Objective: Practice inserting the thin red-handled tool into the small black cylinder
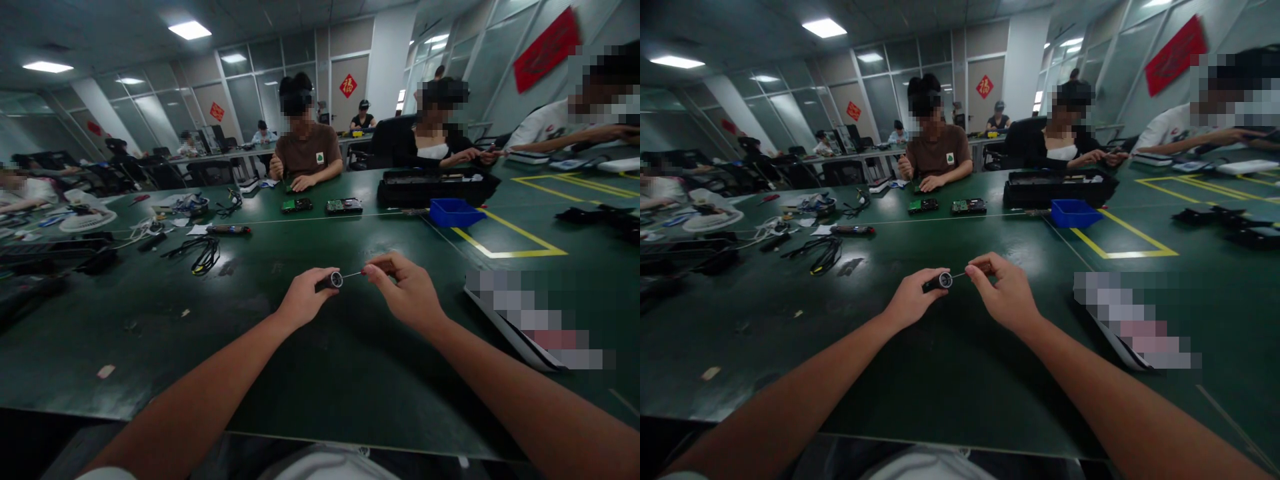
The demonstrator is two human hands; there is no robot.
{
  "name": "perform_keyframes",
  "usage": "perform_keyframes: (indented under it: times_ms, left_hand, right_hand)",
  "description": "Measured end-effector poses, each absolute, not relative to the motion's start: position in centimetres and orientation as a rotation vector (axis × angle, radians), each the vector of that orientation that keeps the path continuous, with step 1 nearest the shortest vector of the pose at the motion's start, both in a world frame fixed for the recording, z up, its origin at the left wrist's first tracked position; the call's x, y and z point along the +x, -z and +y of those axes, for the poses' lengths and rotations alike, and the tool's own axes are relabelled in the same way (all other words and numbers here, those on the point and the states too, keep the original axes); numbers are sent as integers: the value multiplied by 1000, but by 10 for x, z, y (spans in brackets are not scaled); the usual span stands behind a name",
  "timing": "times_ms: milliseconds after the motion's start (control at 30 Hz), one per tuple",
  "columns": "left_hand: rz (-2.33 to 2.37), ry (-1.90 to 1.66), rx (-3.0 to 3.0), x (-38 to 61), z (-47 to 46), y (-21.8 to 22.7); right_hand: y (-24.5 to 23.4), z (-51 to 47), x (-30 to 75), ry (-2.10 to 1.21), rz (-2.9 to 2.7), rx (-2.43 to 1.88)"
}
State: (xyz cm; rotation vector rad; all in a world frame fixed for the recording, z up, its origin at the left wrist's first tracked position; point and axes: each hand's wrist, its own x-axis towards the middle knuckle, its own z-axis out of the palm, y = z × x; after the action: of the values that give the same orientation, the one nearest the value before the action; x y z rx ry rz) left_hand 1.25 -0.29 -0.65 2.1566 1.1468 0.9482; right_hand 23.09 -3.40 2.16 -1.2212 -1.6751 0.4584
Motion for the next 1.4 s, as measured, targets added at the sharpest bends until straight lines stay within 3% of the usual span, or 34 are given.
perform_keyframes:
  times_ms: [967,1400]
  left_hand:
    - [1177,-966,2206,11,-2,6]
    - [1253,-970,2363,9,-2,-2]
  right_hand:
    - [-15,-35,227,-650,-1614,-1167]
    - [-8,-11,227,-1444,-679,-970]
